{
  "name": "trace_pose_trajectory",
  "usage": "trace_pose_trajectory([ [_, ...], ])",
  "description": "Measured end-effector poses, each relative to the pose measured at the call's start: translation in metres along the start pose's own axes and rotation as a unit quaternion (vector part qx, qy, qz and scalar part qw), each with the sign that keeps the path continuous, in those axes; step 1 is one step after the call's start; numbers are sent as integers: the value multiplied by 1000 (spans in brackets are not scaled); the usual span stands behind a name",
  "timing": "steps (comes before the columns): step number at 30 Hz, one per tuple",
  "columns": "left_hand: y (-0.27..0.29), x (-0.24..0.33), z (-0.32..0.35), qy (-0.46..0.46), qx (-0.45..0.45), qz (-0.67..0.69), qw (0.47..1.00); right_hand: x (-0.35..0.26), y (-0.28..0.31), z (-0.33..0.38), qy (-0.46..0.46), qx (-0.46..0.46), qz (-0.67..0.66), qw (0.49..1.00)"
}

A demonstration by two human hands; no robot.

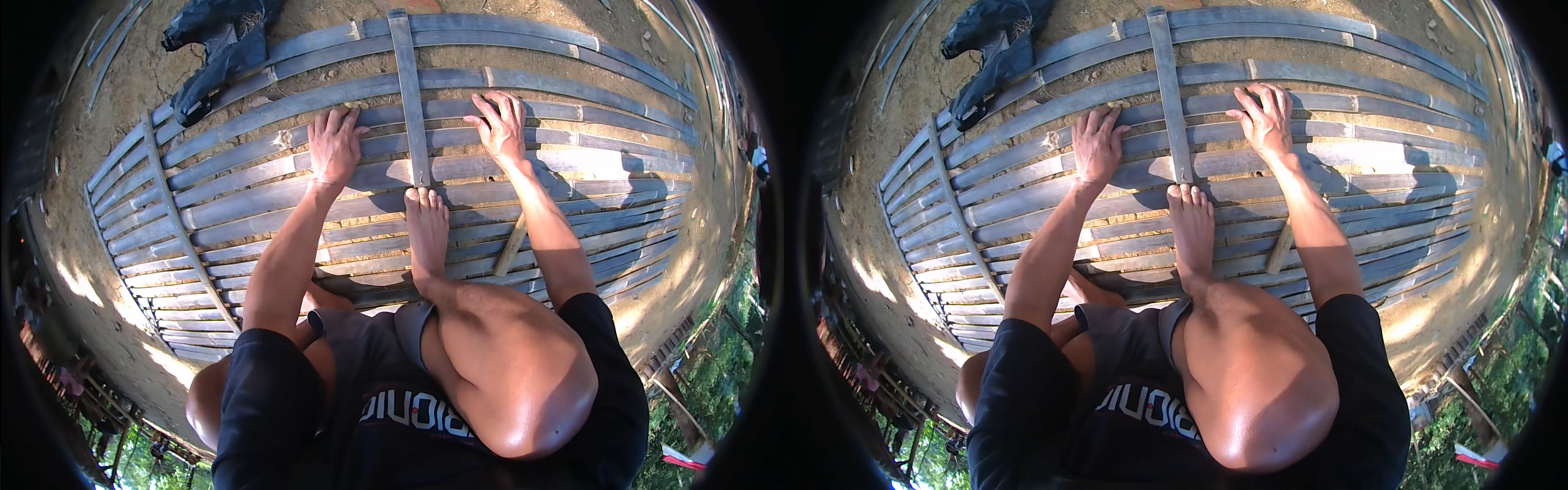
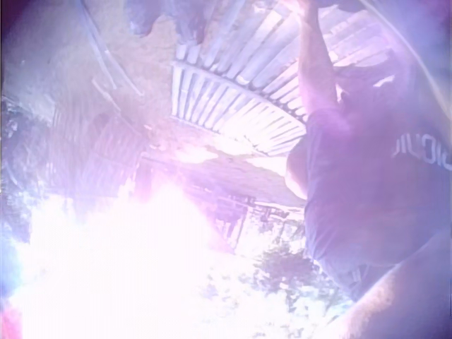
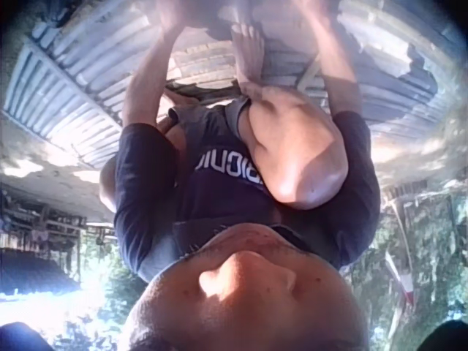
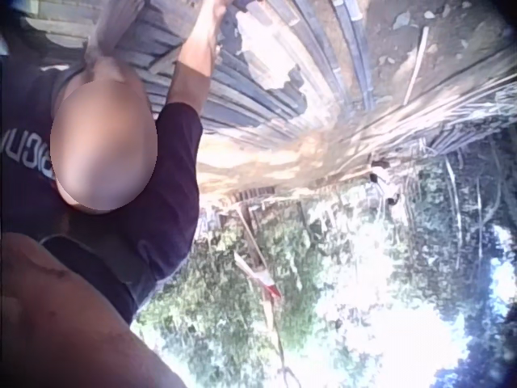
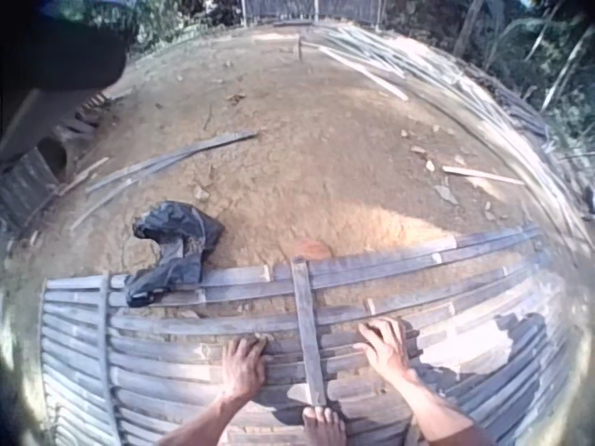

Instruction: The person assembles a bamboo lattice by hand, hammering small nails into the intersections of horizontal and vertical bamboo strips and occasionally picking up new nails from a plastic bag.

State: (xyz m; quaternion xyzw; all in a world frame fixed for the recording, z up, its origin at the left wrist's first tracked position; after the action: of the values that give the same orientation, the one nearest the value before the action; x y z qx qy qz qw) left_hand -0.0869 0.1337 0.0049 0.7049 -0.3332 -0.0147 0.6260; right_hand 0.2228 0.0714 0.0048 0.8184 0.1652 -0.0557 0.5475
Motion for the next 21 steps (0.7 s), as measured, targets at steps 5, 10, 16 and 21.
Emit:
trace_pose_trajectory([
  [5,0,0,-4,-23,4,-8,1000,1,4,1,-4,-1,5,1000],
  [10,-2,2,-7,-19,21,-11,1000,5,3,-4,-9,-11,6,1000],
  [16,-3,-8,3,14,30,-14,999,-1,-1,-9,-26,-39,6,999],
  [21,2,2,-4,9,36,18,999,13,-5,6,-53,-44,11,998],
])
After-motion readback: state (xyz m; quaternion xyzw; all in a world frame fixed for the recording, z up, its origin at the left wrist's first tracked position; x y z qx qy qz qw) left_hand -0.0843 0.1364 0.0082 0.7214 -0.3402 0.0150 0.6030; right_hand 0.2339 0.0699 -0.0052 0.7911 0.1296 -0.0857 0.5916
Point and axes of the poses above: each hand's wrist, its own z-axis away from the middle knuckle, its own y-axis out of the back of the hand, x = y × z, the point moved 6 cm from there along -z, towards the middle knuckle, and after that the axes turned 1 degree about z, right-handed, at the moved point
